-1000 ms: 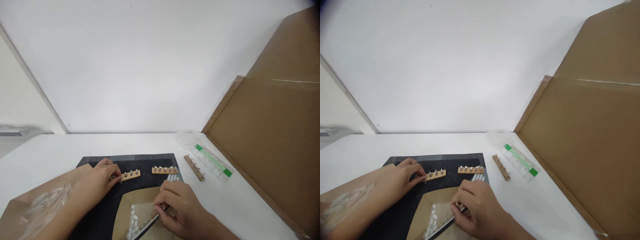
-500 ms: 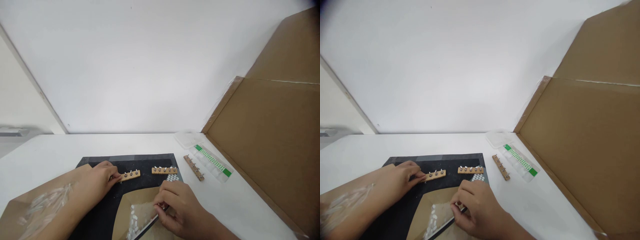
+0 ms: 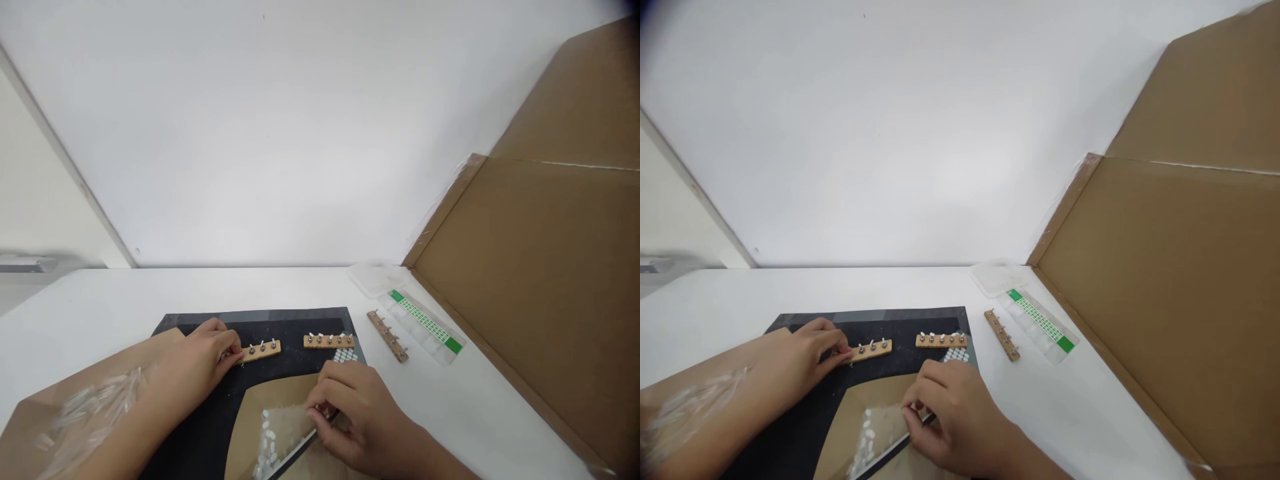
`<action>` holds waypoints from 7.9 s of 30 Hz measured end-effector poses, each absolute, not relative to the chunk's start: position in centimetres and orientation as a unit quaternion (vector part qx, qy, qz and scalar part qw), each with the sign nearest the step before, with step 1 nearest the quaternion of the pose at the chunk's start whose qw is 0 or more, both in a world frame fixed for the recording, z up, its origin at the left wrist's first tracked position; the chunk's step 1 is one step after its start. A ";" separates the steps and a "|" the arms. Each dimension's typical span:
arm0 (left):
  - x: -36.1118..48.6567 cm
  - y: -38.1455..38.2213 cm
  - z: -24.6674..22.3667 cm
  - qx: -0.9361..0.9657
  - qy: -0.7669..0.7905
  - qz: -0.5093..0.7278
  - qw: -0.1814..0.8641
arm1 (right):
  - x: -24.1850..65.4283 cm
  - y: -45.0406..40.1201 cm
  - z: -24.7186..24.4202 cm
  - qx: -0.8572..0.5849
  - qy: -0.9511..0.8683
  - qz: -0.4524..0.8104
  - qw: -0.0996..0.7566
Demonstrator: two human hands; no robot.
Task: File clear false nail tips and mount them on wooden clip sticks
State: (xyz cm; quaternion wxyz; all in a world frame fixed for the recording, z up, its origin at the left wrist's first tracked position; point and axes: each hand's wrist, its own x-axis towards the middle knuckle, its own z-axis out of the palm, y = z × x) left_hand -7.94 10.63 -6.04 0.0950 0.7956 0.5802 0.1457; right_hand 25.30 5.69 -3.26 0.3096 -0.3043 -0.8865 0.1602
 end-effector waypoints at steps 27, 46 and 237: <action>-7.8 10.5 -4.8 0.809 0.570 0.108 0.094 | 25.3 5.7 -3.3 -0.310 -0.890 0.160 0.294; -8.0 10.5 -5.4 0.818 0.555 0.127 0.080 | 25.4 6.0 -3.6 -0.313 -0.896 0.166 0.268; -9.2 10.7 -1.9 0.789 0.597 0.014 0.145 | 25.4 6.0 -2.7 -0.331 -0.882 0.156 0.296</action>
